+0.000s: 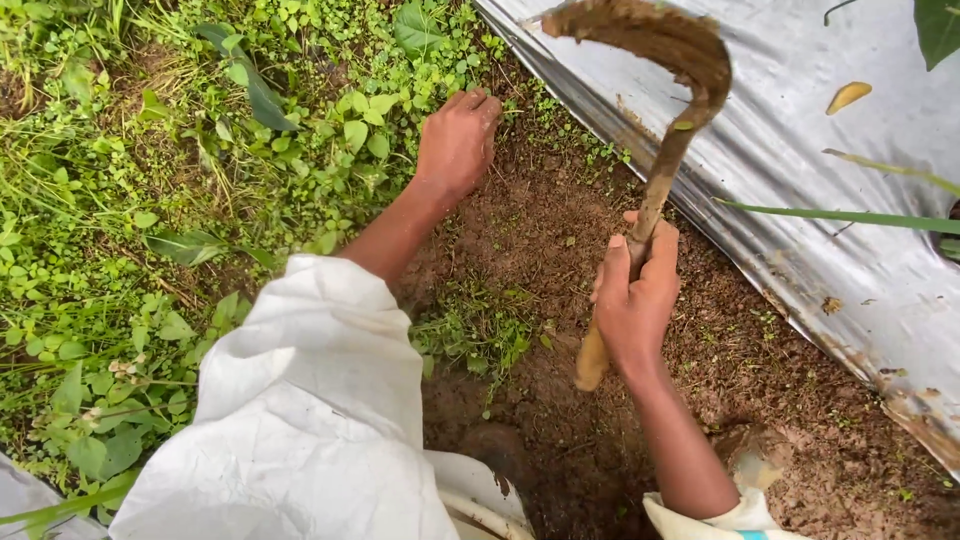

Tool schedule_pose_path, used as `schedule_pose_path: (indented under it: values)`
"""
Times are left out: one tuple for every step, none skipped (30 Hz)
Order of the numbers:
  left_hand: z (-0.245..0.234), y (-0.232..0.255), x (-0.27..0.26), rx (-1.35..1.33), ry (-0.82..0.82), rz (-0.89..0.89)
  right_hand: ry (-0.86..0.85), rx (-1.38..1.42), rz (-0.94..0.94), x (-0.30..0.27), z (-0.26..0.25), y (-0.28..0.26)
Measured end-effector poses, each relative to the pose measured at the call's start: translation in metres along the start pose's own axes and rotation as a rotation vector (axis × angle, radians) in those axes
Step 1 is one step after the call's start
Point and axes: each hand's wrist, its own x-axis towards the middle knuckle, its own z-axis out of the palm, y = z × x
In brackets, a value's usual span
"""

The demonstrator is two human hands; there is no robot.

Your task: Cutting and removing weeds from a vegetable garden using a hand sickle

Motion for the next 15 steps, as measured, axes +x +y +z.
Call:
schedule_pose_path:
  values:
    - [0.002, 0.0, -0.001, 0.0, 0.0, -0.002, -0.002, 0.0, 0.0, -0.003, 0.01, 0.005]
    - [0.003, -0.001, 0.0, 0.006, -0.003, 0.002, 0.012, 0.102, 0.029, -0.003, 0.021, 0.009]
    - [0.003, -0.001, 0.0, 0.012, -0.006, 0.005, 0.025, 0.204, 0.059, -0.004, 0.032, 0.013]
    - [-0.001, 0.002, -0.001, 0.013, -0.005, 0.0, 0.021, 0.205, 0.057, -0.009, 0.032, 0.02]
    - [-0.004, 0.005, -0.002, 0.036, -0.039, -0.016, -0.074, 0.064, 0.154, -0.013, 0.033, 0.028]
    - [-0.009, 0.008, 0.001, 0.061, -0.07, -0.026, -0.163, -0.075, 0.247, -0.014, 0.034, 0.035]
    - [-0.006, 0.004, 0.002, 0.065, -0.064, -0.024, -0.16, -0.072, 0.241, -0.013, 0.031, 0.033]
    - [-0.001, 0.0, -0.001, 0.056, -0.034, 0.0, -0.135, -0.01, 0.321, -0.016, 0.028, 0.031]
    - [0.004, -0.003, -0.004, 0.046, -0.004, 0.024, -0.109, 0.051, 0.401, -0.018, 0.024, 0.029]
    - [0.001, -0.002, -0.004, 0.051, -0.004, 0.02, -0.113, 0.054, 0.4, -0.017, 0.023, 0.023]
    - [-0.002, -0.001, -0.003, 0.05, -0.027, 0.006, -0.063, 0.111, 0.321, -0.016, 0.021, 0.017]
    - [-0.004, 0.001, -0.003, 0.047, -0.049, -0.008, -0.011, 0.166, 0.242, -0.016, 0.019, 0.011]
    - [-0.003, 0.001, -0.004, 0.048, -0.05, -0.011, -0.014, 0.167, 0.243, -0.016, 0.022, 0.014]
    - [-0.002, 0.001, -0.003, 0.047, -0.032, 0.0, 0.014, 0.24, 0.186, -0.015, 0.025, 0.017]
    - [-0.001, 0.002, -0.003, 0.046, -0.014, 0.011, 0.042, 0.313, 0.129, -0.015, 0.028, 0.019]
